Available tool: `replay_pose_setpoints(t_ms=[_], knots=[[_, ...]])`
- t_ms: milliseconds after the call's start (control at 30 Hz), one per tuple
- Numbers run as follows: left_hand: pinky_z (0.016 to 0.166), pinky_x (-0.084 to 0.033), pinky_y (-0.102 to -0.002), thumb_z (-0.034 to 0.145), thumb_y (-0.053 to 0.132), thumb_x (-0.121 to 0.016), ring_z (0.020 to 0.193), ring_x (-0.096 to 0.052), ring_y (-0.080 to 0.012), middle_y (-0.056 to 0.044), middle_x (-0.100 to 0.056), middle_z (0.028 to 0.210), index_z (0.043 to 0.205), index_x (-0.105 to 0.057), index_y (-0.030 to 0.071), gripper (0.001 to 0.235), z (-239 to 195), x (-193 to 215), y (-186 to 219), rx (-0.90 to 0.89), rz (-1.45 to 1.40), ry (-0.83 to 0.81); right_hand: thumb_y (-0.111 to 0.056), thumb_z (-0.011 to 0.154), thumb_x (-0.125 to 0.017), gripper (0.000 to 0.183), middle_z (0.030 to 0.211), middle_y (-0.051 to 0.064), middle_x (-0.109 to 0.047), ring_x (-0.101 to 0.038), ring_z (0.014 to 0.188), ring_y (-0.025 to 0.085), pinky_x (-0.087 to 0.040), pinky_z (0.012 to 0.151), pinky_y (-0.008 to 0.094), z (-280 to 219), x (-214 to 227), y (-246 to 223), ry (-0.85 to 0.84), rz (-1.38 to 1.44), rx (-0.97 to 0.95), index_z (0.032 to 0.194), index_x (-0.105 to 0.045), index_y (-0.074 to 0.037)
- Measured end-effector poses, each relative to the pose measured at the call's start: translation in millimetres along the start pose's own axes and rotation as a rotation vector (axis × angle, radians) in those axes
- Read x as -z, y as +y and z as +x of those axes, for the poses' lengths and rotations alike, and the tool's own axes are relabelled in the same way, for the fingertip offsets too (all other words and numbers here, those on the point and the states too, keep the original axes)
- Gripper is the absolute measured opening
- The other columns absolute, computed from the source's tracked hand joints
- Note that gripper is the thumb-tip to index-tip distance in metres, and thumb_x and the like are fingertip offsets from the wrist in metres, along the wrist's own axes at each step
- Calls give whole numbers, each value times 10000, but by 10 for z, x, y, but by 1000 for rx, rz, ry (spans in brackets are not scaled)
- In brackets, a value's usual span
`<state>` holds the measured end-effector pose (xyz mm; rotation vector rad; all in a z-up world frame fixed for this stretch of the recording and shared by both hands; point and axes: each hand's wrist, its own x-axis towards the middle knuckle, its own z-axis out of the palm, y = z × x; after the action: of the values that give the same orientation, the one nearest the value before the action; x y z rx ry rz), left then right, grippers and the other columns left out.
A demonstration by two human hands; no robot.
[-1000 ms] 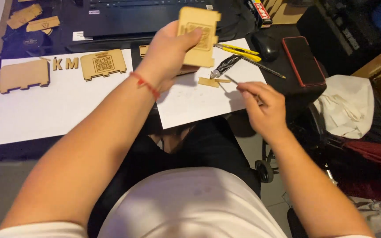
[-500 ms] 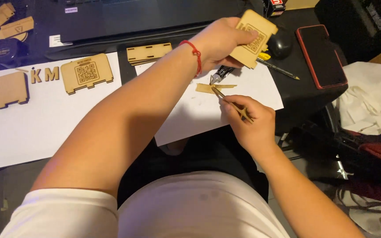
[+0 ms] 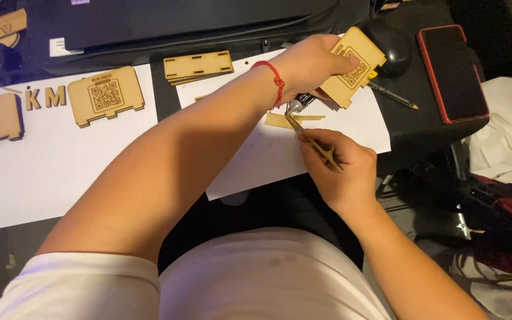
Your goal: The person assembles a wooden puzzle by inserting small wooden sticks into slots on a larger wooden piece. They use a small tool to apply glue to the sticks and then press them into place.
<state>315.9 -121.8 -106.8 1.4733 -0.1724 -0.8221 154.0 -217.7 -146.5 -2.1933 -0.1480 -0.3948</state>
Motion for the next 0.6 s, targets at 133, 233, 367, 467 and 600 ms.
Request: replay_pose_setpoints(t_ms=[133,233,367,467,600], knots=[[589,-690,-384,885,213,-596,780,-752,-252,-147,-767,1025,1123,-630,60,285,-5,-11,-6,-6,41,48,-67,888,-713,154,998,20,-762,-713,926,98,-538,852,226,9,-1,-39,-9,7,-45,1039,-723,-99],[573,-691,-383,886,204,-595,791,-749,-241,-142,-765,1023,1126,-630,60,282,-12,-20,-17,-17,44,48,-69,887,-699,152,995,6,-762,-710,933,85,-534,859,217,3,-3,-63,-9,12,-83,1029,-728,-113],[533,-684,-364,886,211,-594,755,-756,-231,-131,-772,998,1114,-619,62,275,-61,-19,33,-34,76,2,-61,891,-697,154,984,5,-761,-698,915,76,-531,844,217,-11,5,-72,-5,26,-84,1036,-725,-106],[429,-670,-368,884,194,-622,624,-730,-214,-127,-764,888,1027,-620,61,195,11,33,-14,-139,103,36,-70,900,-691,139,989,11,-763,-694,916,71,-528,850,215,-14,3,-82,-4,43,-94,1030,-729,-100],[414,-632,-343,899,147,-613,663,-750,-228,-154,-770,921,1065,-619,51,192,-96,163,79,-183,57,50,-50,903,-689,137,990,21,-760,-700,922,87,-532,855,219,-15,13,-70,-12,49,-76,1030,-724,-88]])
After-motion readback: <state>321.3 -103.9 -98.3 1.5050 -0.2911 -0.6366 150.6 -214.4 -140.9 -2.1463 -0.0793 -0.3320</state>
